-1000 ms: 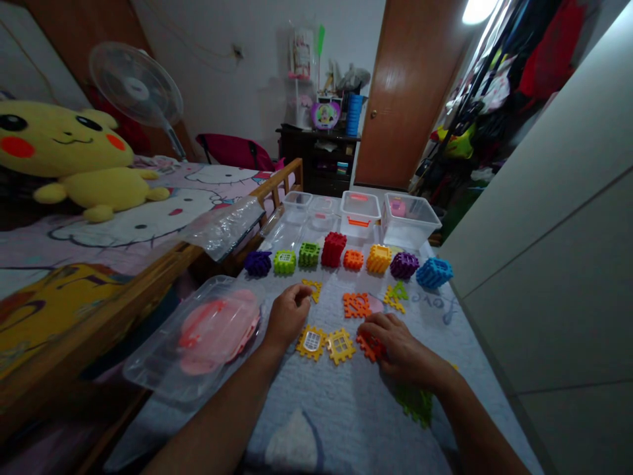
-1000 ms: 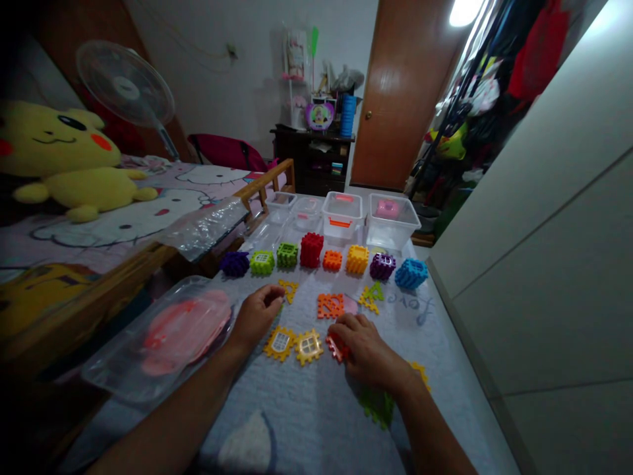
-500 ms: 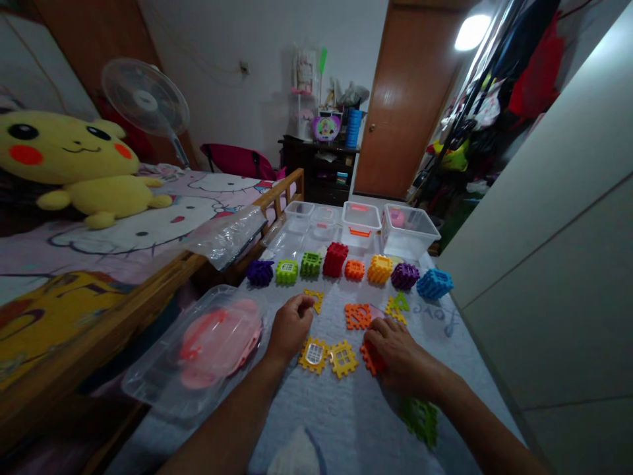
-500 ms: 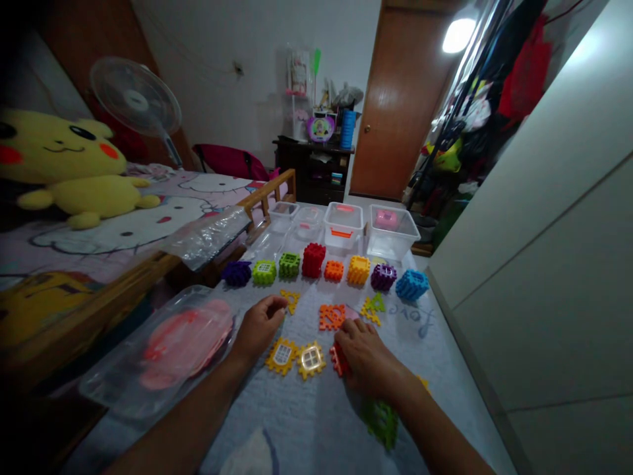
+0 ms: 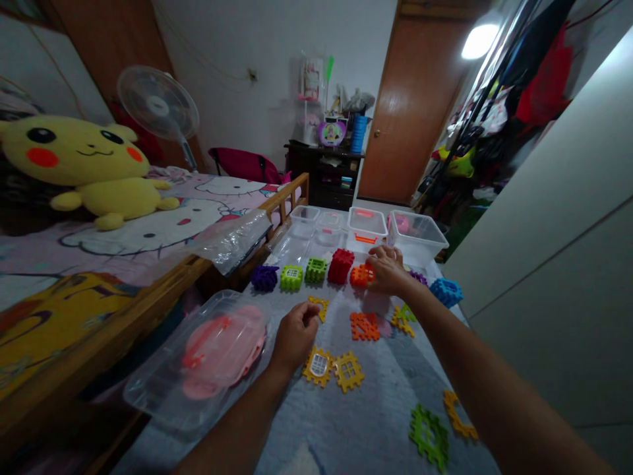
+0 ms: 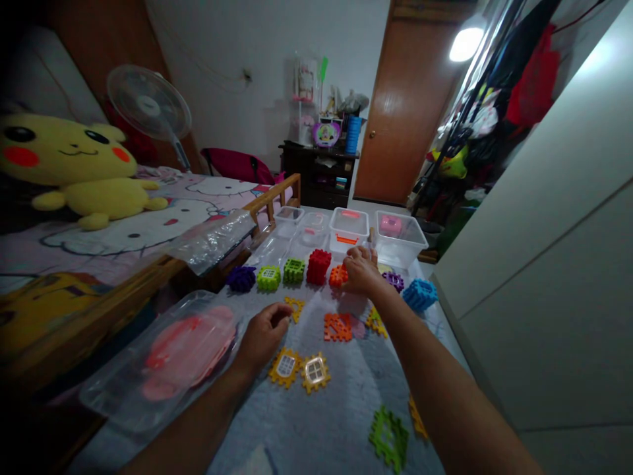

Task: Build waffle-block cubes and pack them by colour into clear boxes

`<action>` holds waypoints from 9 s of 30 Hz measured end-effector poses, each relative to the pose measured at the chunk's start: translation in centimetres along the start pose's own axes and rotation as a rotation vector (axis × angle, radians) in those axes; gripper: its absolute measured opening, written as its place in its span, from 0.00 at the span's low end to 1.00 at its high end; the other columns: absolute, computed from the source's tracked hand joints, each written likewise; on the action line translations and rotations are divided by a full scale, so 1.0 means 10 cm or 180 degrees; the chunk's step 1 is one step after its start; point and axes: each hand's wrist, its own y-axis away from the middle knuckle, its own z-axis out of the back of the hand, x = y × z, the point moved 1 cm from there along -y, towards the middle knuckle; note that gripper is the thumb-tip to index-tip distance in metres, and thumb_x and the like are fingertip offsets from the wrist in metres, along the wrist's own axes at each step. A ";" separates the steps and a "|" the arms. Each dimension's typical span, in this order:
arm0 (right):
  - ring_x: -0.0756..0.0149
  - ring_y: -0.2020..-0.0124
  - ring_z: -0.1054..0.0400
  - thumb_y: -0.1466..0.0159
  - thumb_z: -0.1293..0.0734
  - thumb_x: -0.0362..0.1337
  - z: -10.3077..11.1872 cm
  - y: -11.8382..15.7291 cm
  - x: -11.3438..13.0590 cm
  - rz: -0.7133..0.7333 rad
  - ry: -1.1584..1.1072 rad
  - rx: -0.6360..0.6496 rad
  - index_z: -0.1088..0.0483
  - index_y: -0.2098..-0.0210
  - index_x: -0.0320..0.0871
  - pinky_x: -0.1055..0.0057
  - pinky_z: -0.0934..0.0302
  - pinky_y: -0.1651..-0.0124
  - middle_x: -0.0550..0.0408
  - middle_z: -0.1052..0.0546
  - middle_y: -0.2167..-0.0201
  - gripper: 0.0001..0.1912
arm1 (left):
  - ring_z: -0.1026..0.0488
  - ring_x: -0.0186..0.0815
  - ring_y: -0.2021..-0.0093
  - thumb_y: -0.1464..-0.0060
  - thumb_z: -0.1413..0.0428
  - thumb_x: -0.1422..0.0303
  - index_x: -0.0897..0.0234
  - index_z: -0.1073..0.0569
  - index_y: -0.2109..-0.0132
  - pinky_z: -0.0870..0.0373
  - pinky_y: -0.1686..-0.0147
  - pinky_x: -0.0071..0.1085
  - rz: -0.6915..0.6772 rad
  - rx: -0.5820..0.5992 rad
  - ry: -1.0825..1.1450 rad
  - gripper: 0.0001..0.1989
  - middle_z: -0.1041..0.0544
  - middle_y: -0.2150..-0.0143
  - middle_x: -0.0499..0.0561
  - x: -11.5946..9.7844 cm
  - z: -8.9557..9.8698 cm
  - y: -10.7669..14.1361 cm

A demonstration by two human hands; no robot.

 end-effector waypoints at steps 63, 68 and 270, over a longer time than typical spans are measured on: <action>0.59 0.59 0.32 0.43 0.38 0.27 -0.59 1.44 -0.08 -0.0297 -0.1268 0.0098 0.30 0.58 0.39 0.64 0.38 0.54 0.46 0.27 0.61 0.14 | 0.35 0.46 0.47 0.50 0.41 0.69 0.58 0.24 0.55 0.42 0.46 0.45 -0.0790 0.0359 -0.1933 0.13 0.25 0.50 0.52 -0.04 -0.07 0.05; 0.60 0.61 0.30 0.44 0.37 0.27 -0.56 1.45 -0.08 -0.0432 -0.1303 0.0082 0.28 0.59 0.39 0.66 0.37 0.56 0.47 0.25 0.62 0.14 | 0.33 0.45 0.50 0.51 0.39 0.66 0.58 0.23 0.62 0.41 0.49 0.44 -0.0711 0.0293 -0.1982 0.07 0.25 0.56 0.51 -0.02 -0.07 0.04; 0.55 0.54 0.36 0.47 0.33 0.31 -0.01 1.77 0.43 -0.0078 -0.1261 0.0372 0.33 0.56 0.41 0.61 0.40 0.50 0.46 0.28 0.57 0.18 | 0.24 0.40 0.60 0.54 0.44 0.63 0.64 0.24 0.61 0.29 0.55 0.36 0.0185 0.0051 0.0469 0.14 0.21 0.62 0.52 0.04 0.02 -0.04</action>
